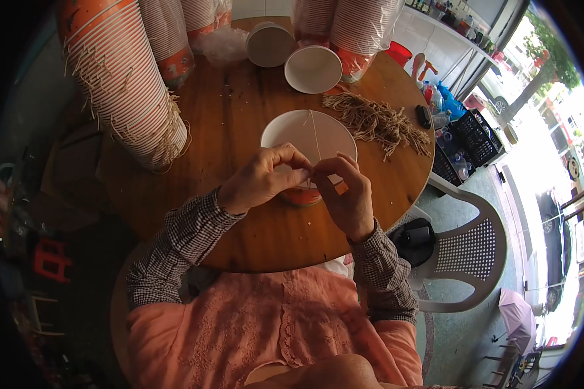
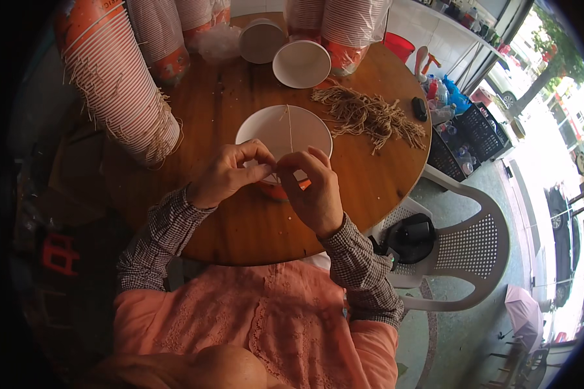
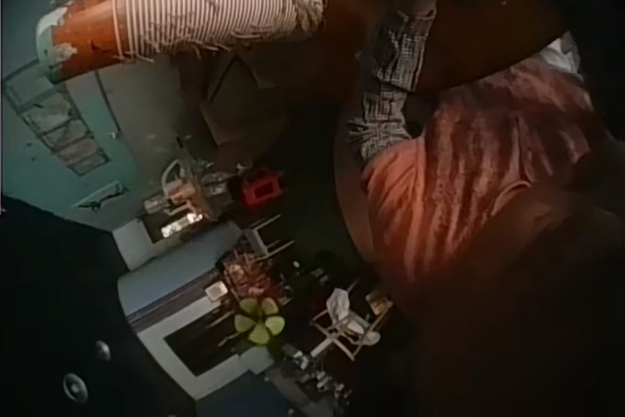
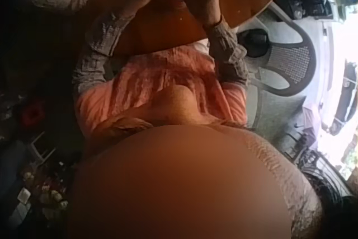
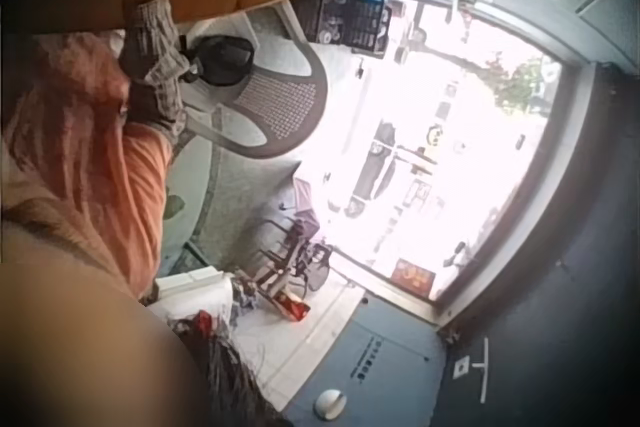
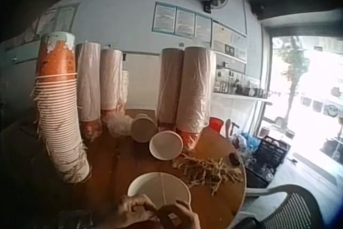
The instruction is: Threading and knotting rope handles into pre-drilled holes of paper buckets.
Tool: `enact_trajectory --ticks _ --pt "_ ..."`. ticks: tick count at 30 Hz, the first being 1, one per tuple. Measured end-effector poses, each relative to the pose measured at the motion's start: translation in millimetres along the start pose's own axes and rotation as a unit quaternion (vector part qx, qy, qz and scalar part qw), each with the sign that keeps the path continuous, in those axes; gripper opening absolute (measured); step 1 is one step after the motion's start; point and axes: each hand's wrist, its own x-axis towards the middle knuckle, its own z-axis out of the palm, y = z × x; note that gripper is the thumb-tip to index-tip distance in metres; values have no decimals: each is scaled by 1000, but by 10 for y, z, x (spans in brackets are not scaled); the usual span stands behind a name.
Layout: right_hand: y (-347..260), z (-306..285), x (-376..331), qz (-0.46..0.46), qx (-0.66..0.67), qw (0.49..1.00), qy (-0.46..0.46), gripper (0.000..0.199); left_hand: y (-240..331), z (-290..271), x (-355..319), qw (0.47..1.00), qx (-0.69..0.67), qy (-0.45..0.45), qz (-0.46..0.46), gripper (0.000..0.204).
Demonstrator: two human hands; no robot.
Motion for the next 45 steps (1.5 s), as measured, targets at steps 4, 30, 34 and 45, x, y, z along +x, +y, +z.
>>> enact_trajectory --ticks 4,30,34,45 --pt "-17 56 -26 2 25 1000 5 7 34 -54 0 990 -111 -19 -90 20" --pt "-32 26 -18 -72 -88 989 96 9 12 74 100 999 -14 7 -38 18" --pt "11 30 -36 -60 -83 990 95 8 -83 118 111 989 131 35 56 15" --pt "49 -7 -19 -32 -82 987 133 10 -91 209 -27 976 177 59 112 9"
